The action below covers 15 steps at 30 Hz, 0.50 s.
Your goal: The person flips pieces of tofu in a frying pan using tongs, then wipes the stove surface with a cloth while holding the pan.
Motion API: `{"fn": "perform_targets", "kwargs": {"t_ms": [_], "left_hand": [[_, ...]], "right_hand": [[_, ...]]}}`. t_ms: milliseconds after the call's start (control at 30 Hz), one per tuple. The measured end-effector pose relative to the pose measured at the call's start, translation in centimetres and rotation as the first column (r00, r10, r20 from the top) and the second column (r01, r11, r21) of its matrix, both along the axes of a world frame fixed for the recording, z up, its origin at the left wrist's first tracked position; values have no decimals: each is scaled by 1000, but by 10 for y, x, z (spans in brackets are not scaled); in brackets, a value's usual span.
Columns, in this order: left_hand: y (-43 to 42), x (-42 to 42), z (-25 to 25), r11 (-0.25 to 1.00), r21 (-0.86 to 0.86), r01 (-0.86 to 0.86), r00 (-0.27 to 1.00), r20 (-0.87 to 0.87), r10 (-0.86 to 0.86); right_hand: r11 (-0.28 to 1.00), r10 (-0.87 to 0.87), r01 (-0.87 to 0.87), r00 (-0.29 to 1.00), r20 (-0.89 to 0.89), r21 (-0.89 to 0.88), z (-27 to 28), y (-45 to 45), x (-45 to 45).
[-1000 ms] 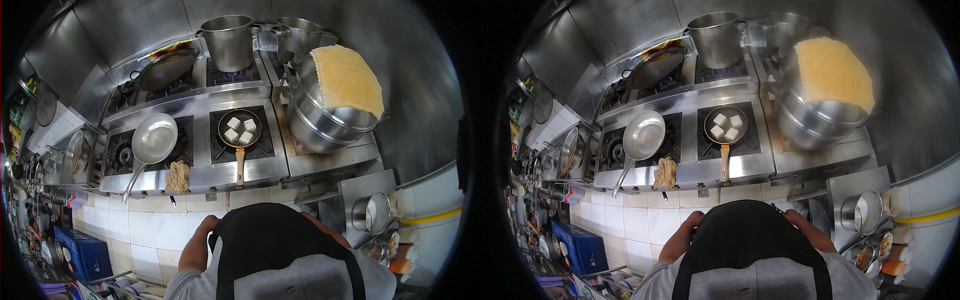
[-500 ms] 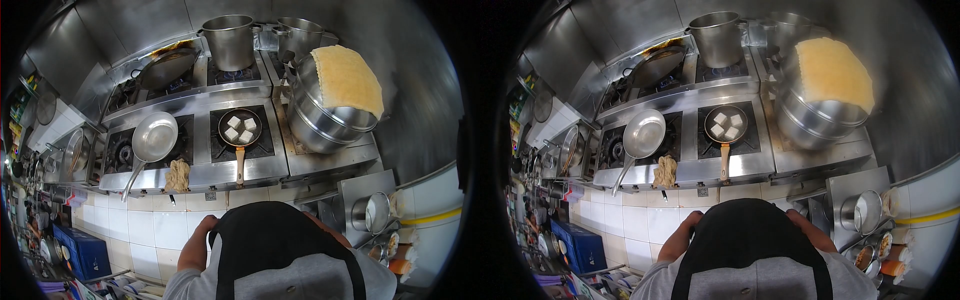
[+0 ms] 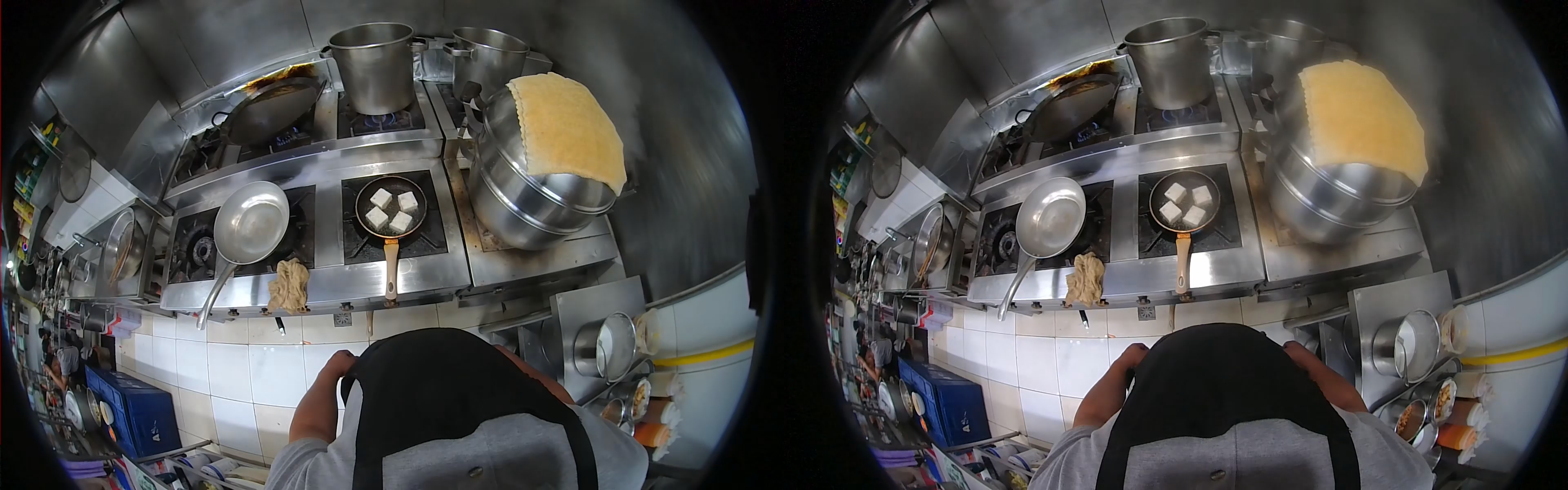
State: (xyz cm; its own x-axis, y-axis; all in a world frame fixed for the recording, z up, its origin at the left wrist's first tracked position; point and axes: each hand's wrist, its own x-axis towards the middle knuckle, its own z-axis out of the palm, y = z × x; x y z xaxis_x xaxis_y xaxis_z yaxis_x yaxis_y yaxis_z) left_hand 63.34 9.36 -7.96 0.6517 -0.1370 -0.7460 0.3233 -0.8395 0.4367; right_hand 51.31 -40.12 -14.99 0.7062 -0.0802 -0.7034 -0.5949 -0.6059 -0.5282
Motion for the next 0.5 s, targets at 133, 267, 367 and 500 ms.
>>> {"fn": "perform_targets", "kwargs": {"t_ms": [133,267,367,500], "left_hand": [[-2,2,4,999,-6,45,999,8,-45],[-3,3,7,985,-28,171,984,53,-170],[-3,3,-2,993,-2,119,992,33,-118],[0,-1,2,954,-6,299,950,98,-297]], "right_hand": [[998,-49,50,998,-28,36,21,5,0],[991,-73,76,997,-28,110,35,7,2],[991,-59,55,998,31,124,31,6,0],[988,41,-78,964,263,134,9,-1,-9]]}}
